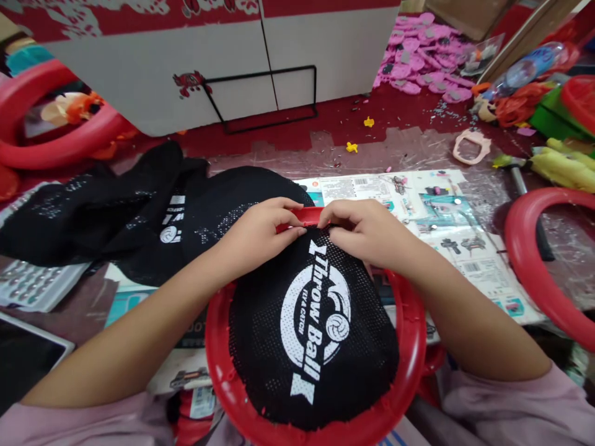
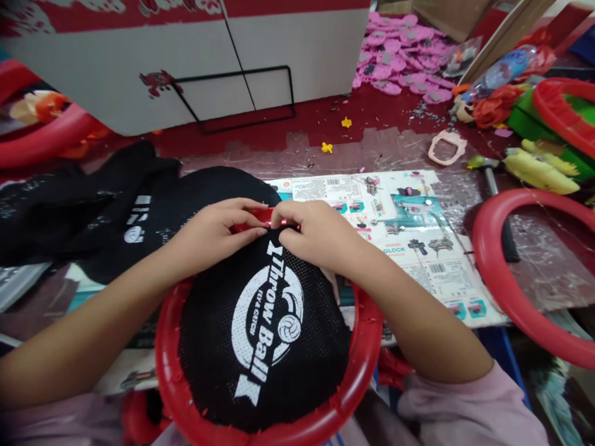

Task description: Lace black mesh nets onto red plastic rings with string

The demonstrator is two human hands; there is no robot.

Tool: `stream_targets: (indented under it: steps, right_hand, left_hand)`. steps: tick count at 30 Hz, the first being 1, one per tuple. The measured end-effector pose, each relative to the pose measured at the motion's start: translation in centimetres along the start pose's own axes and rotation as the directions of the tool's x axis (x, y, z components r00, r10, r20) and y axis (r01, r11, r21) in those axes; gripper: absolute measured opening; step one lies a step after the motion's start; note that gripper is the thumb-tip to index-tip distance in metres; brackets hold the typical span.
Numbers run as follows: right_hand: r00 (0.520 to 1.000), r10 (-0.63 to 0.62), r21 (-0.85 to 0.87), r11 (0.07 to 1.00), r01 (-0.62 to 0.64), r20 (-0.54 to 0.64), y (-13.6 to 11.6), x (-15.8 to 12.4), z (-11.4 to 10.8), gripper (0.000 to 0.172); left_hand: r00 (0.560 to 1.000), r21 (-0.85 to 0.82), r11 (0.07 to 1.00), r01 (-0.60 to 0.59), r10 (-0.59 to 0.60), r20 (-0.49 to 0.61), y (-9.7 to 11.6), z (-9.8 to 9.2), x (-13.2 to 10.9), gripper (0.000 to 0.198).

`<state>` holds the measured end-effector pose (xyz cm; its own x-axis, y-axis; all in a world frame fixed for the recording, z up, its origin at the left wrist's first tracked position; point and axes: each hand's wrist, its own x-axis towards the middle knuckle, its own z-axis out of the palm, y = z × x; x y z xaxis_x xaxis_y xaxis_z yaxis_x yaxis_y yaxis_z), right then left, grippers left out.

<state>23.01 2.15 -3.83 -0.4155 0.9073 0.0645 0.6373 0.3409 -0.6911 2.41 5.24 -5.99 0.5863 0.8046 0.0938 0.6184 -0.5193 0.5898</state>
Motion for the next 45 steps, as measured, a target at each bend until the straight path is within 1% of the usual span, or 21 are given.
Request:
stream_targets:
  steps: [2,4,7,10,15,19,23,26,29,31,33,35,37,39,42,45]
  right_hand:
    - [0.999,-0.046,-0.030,0.999,0.046,-0.002,0.4,0.3,0.1,0.028]
    - [0.997,-0.064,-0.136,0.988,0.068,0.038,0.7,0.5,0.3,0.031]
    - [0.995,-0.058,-0.321,0.944,0.080,0.078,0.9,0.6,0.8,0.034]
    - [0.995,-0.050,-0.449,0.890,0.083,0.085,0.9,0.5,1.1,0.036]
    - [0.995,-0.036,-0.552,0.830,0.083,0.096,0.5,0.3,1.4,0.036]
    - [0.996,-0.031,-0.591,0.803,0.077,0.088,0.3,0.3,1.6,0.034]
    - [0.992,-0.023,-0.582,0.808,0.089,0.121,0.3,0.3,1.5,0.034]
    - [0.991,-0.001,-0.539,0.839,0.072,0.131,0.4,0.3,1.4,0.035]
    - [0.986,0.006,-0.484,0.872,0.077,0.167,0.4,0.4,1.1,0.035]
    - [0.985,0.008,-0.423,0.904,0.067,0.173,0.4,0.4,0.9,0.034]
    - [0.990,0.032,-0.316,0.949,0.014,0.138,0.4,0.5,0.6,0.035]
    - [0.991,0.115,-0.214,0.972,-0.098,0.069,0.3,0.6,0.2,0.031]
    - [0.974,0.227,-0.169,0.960,-0.223,0.003,0.3,0.6,-0.1,0.021]
    - [0.951,0.307,-0.174,0.935,-0.309,-0.039,0.4,0.7,-0.2,0.015]
    - [0.941,0.333,-0.195,0.921,-0.337,-0.059,0.7,0.8,-0.1,0.017]
    - [0.951,0.300,-0.223,0.925,-0.309,-0.072,1.2,1.0,0.3,0.018]
  left_hand:
    - [1.000,-0.028,1.000,0.006,-0.006,-0.009,0.0,0.0,0.0,0.016]
    - [0.999,-0.023,1.000,0.011,-0.011,-0.030,-0.1,0.2,0.1,0.016]
    - [0.997,0.007,1.000,0.024,-0.023,-0.073,-0.2,0.4,0.1,0.018]
    - [0.994,0.039,0.998,0.044,-0.040,-0.098,-0.3,0.5,0.1,0.020]
    - [0.992,0.076,0.994,0.072,-0.064,-0.109,-0.3,0.4,0.2,0.019]
    - [0.993,0.051,0.995,0.081,-0.076,-0.096,-0.4,0.4,0.2,0.019]
    - [0.993,0.001,0.995,0.099,-0.098,-0.067,-0.5,0.5,0.3,0.018]
    - [0.990,-0.048,0.990,0.131,-0.133,-0.055,-0.5,0.5,0.3,0.015]
    - [0.983,-0.068,0.982,0.178,-0.181,-0.039,-0.5,0.5,0.3,0.012]
    - [0.983,-0.057,0.983,0.175,-0.177,-0.041,-0.5,0.6,0.2,0.010]
    - [0.994,-0.023,0.995,0.095,-0.096,-0.058,-0.5,0.6,0.0,0.010]
    - [0.999,0.029,0.999,-0.031,0.032,-0.041,-0.4,0.6,-0.2,0.028]
    - [0.993,0.082,0.989,-0.120,0.117,0.030,-0.3,0.6,-0.3,0.047]
    - [0.984,0.129,0.979,-0.158,0.145,0.101,-0.3,0.5,-0.4,0.051]
    - [0.976,0.178,0.965,-0.191,0.167,0.144,-0.3,0.5,-0.4,0.047]
    - [0.971,0.194,0.957,-0.214,0.186,0.152,-0.4,0.6,-0.4,0.048]
